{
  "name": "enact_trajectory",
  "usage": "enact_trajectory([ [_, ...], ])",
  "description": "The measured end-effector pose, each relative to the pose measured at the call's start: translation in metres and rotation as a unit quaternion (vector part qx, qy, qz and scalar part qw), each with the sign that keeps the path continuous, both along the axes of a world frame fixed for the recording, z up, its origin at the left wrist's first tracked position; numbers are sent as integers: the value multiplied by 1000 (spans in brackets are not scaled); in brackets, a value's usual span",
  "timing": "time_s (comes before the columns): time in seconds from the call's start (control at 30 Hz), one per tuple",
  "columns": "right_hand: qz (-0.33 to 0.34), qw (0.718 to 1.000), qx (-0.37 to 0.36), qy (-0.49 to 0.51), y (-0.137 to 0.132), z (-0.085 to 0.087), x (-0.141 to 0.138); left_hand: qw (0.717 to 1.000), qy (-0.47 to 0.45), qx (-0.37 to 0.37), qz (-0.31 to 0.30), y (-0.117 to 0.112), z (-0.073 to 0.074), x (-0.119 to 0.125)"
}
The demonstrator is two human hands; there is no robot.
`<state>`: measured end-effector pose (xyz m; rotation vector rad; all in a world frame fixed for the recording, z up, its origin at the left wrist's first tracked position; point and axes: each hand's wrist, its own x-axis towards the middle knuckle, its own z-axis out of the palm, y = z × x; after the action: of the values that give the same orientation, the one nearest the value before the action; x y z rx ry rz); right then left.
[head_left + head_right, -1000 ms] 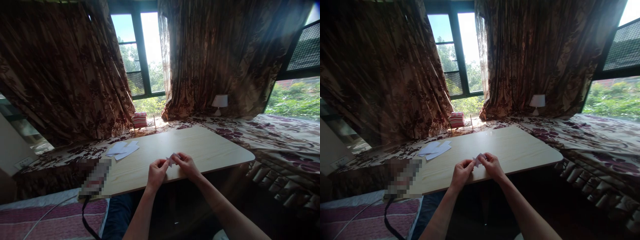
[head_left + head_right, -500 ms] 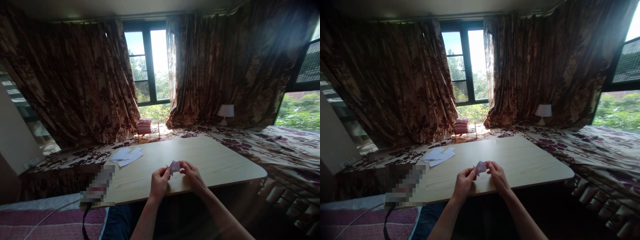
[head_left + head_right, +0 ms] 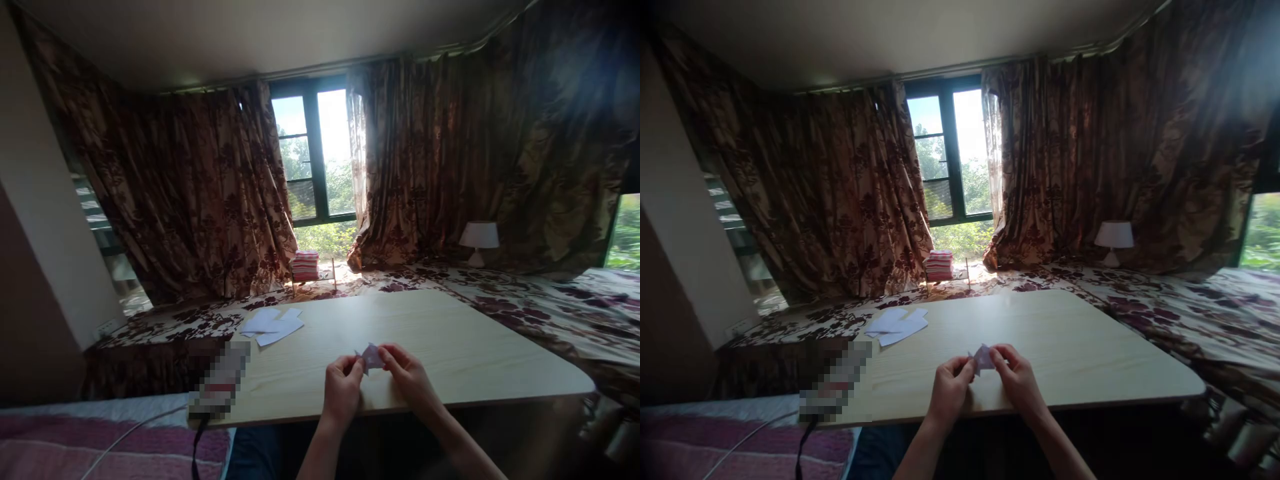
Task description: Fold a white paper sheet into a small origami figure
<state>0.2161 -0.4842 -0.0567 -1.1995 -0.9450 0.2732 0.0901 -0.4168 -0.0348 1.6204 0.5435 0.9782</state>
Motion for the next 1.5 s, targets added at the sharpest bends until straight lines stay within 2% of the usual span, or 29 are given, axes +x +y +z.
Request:
enact_trajectory([
  [0.27, -9, 1000, -10, -15, -4, 0, 0, 1000, -3, -10, -3, -4, 0, 1],
  [0.53, -21, 999, -25, -13, -6, 7, -3, 998, -37, -31, 33, 8, -9, 5],
  [0.7, -55, 998, -35, 20, -6, 7, -2, 999, -36, -33, 5, 15, -9, 4],
  [0.9, -38, 999, -38, 4, -6, 8, -2, 1000, -1, -5, -21, 21, -7, 4],
  [1.03, -30, 999, -34, -7, -5, 6, -1, 998, 35, 39, -37, 26, -6, 3],
  [1.17, -47, 999, -26, 3, -3, 1, 2, 986, 97, 128, -51, 36, 8, -1],
  [1.37, -30, 999, -8, -17, -4, 2, 0, 937, 179, 287, -84, 45, 40, -2],
  [1.5, -13, 999, 0, -32, -6, 2, -1, 907, 201, 351, -121, 42, 46, 1],
])
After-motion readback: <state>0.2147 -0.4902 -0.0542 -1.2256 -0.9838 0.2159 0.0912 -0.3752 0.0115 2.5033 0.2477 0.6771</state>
